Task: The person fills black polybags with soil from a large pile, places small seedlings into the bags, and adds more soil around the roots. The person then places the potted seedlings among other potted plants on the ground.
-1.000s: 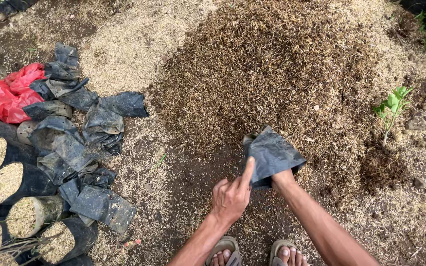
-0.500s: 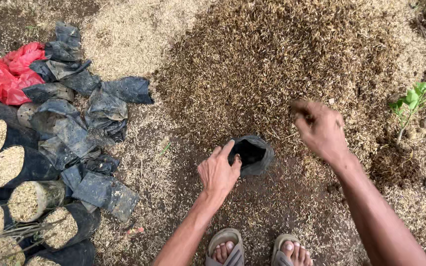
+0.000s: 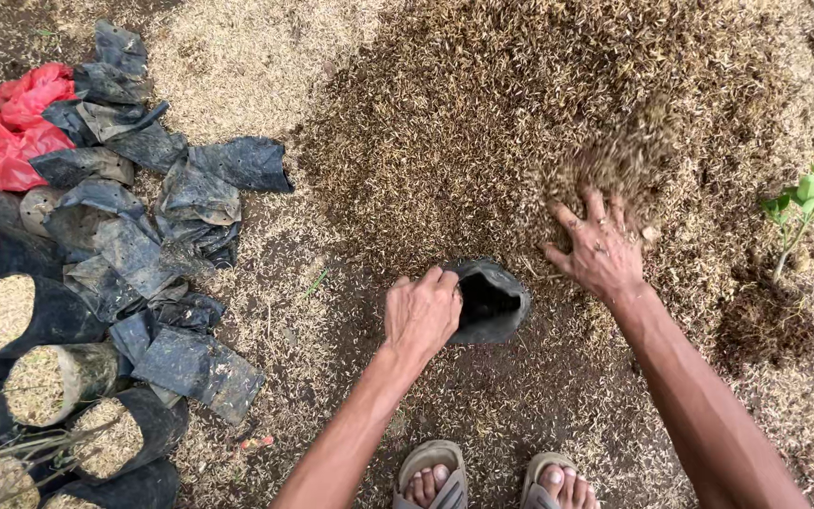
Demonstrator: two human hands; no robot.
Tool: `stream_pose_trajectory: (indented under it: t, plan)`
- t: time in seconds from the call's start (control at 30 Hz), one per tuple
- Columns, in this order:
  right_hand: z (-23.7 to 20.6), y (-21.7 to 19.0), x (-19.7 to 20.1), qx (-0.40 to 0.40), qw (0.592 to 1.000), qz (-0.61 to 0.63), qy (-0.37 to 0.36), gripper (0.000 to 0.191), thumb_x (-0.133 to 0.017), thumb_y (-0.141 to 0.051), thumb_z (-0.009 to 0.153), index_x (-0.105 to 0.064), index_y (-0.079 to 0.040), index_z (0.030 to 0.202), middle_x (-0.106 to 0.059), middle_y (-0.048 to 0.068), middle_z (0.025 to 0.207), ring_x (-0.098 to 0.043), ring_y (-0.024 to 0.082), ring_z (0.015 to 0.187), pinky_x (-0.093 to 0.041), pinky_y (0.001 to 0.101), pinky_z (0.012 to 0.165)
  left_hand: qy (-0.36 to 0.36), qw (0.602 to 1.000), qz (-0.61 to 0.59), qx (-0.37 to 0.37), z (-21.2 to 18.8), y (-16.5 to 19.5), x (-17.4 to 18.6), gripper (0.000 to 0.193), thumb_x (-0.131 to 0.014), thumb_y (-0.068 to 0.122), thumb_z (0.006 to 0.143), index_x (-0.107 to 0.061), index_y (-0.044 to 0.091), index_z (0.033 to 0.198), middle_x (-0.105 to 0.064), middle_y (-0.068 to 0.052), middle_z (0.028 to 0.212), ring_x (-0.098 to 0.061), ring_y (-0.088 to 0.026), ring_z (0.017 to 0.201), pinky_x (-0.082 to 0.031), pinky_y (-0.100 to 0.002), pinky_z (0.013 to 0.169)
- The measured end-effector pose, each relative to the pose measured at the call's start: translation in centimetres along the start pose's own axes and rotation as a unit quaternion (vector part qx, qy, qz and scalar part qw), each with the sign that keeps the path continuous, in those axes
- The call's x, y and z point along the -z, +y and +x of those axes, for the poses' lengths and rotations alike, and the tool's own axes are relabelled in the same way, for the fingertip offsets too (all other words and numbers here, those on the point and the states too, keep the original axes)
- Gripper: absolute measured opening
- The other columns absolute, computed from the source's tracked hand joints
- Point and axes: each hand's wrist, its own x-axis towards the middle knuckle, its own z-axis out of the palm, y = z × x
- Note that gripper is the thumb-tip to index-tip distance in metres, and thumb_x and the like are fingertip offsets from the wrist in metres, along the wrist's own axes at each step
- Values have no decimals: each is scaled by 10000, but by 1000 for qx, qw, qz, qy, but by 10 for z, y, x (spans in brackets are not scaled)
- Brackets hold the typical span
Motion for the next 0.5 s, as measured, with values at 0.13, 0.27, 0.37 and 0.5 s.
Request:
stream_pose_trajectory:
  t: [0.13, 0.27, 0.37, 0.5]
  plan:
    - [-16, 14, -29, -83, 994, 24, -69, 690, -721, -535, 854, -476, -347, 1471, -252, 200, 1628, -481, 479, 1284, -517, 557, 967, -17, 999, -32, 25, -9, 0, 1, 131, -644, 109, 904, -699, -5, 936, -697, -165, 775, -565, -160, 453, -500, -346, 435]
    - [-27, 38, -38, -184, 960, 213, -22, 626, -747, -369, 887, -547, -233, 1465, -492, 206, 1433, -666, 277, 924, -640, 380, 724, 15, 994, -98, 40, -13, 2, 5, 159, -623, 57, 901, -709, -7, 1019, -701, -142, 758, -590, -166, 464, -506, -312, 405]
    - [-32, 57, -19, -268, 882, 387, -15, 570, -696, -375, 938, -605, -203, 1474, -647, 290, 1251, -531, 270, 789, -453, 413, 601, 46, 983, -164, 62, -15, 3, 10, 145, -630, 68, 914, -727, 24, 1014, -714, -111, 778, -588, -146, 468, -497, -310, 414]
    - [-27, 58, 11, -151, 979, 120, 58, 716, -744, -470, 917, -512, -216, 1545, -451, 258, 1431, -592, 360, 1073, -596, 453, 723, 1, 985, -145, 91, -18, 7, 16, 126, -647, 114, 926, -722, 26, 975, -707, -94, 774, -570, -137, 463, -477, -308, 378]
